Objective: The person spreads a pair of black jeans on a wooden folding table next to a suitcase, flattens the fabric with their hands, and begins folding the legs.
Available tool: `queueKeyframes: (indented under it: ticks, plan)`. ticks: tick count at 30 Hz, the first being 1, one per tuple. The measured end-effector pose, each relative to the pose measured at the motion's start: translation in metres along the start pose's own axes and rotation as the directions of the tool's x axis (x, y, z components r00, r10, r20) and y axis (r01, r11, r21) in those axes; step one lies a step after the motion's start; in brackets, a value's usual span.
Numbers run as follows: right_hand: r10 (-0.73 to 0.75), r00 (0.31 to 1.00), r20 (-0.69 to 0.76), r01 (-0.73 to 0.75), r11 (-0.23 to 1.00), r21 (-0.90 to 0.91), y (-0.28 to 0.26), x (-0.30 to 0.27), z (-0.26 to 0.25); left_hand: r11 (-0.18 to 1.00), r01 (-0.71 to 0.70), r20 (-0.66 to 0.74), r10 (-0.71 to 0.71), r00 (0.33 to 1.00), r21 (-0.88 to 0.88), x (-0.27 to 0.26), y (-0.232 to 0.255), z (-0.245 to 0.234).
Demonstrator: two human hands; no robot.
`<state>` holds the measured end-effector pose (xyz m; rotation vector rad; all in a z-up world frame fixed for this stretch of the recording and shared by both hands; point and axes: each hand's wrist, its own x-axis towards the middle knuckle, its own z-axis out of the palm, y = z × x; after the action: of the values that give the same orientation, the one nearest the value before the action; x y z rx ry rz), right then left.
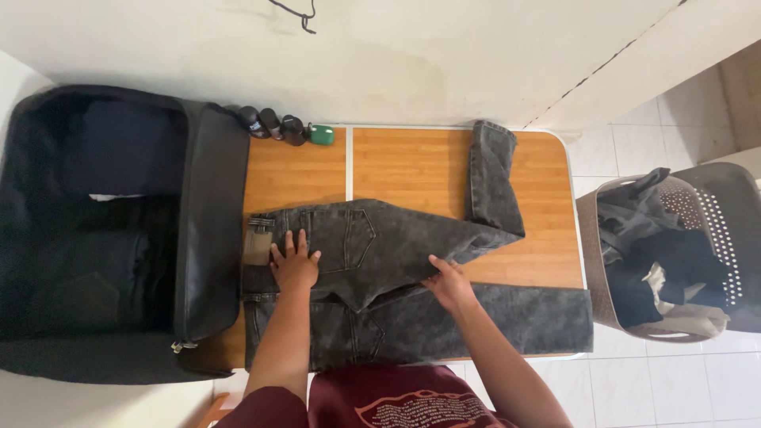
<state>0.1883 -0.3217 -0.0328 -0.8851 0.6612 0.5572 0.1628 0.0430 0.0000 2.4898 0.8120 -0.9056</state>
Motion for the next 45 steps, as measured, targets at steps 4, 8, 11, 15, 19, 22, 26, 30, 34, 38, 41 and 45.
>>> queueKeyframes:
  ticks: [4, 8, 11, 15, 19, 22, 26, 30, 34, 38, 41, 45]
  plan:
    - [0.03, 0.987, 0.16, -0.058, 0.982, 0.178, -0.006, 0.001, -0.014, 0.999, -0.004, 0.009, 0.004, 1.0, 0.05, 0.003, 0.0, 0.005]
    - [0.096, 0.98, 0.173, -0.13, 0.971, 0.199, -0.035, -0.012, -0.004, 0.998, -0.04, -0.098, 0.045, 0.994, 0.055, -0.014, 0.014, -0.008]
    - [0.087, 0.996, 0.025, -0.086, 0.996, -0.022, -0.042, -0.015, 0.006, 0.886, -0.46, -0.447, 0.391, 0.804, -0.053, -0.06, 0.05, -0.015]
    - [0.07, 0.997, -0.02, -0.072, 0.991, -0.115, -0.039, -0.005, 0.007, 0.421, -0.907, -0.573, 0.741, 0.35, -0.009, -0.131, 0.083, 0.001]
    - [-0.072, 0.997, -0.023, 0.07, 0.994, -0.079, -0.035, 0.006, 0.0, 0.639, -0.765, -0.489, 0.693, 0.53, 0.078, -0.129, 0.075, 0.019]
    - [-0.04, 0.997, -0.068, 0.052, 0.98, 0.194, -0.035, 0.017, 0.0, 0.652, -0.756, -0.527, 0.663, 0.532, 0.058, -0.12, 0.059, 0.026]
    - [-0.002, 0.999, -0.045, 0.017, 0.94, 0.341, -0.048, 0.013, -0.011, 0.616, -0.78, -0.527, 0.701, 0.48, 0.109, -0.118, 0.043, 0.024]
    - [-0.133, 0.969, -0.207, 0.169, 0.972, 0.165, -0.052, -0.014, 0.0, 0.658, -0.748, -0.609, 0.63, 0.482, 0.089, -0.122, 0.038, 0.019]
    - [-0.431, 0.874, -0.225, 0.433, 0.901, -0.044, -0.053, -0.023, -0.009, 0.699, -0.71, -0.612, 0.597, 0.519, 0.08, -0.123, 0.034, 0.018]
    - [-0.291, 0.939, -0.181, 0.33, 0.91, 0.25, -0.081, -0.008, -0.043, 0.719, -0.693, -0.624, 0.568, 0.536, 0.059, -0.119, 0.024, 0.027]
    - [-0.179, 0.983, -0.037, 0.181, 0.923, 0.341, -0.095, -0.024, -0.037, 0.711, -0.701, -0.625, 0.571, 0.532, 0.052, -0.114, 0.018, 0.033]
    - [-0.108, 0.993, -0.056, 0.113, 0.989, 0.098, -0.104, -0.025, -0.053, 0.782, -0.623, -0.623, 0.483, 0.615, -0.009, -0.109, 0.005, 0.032]
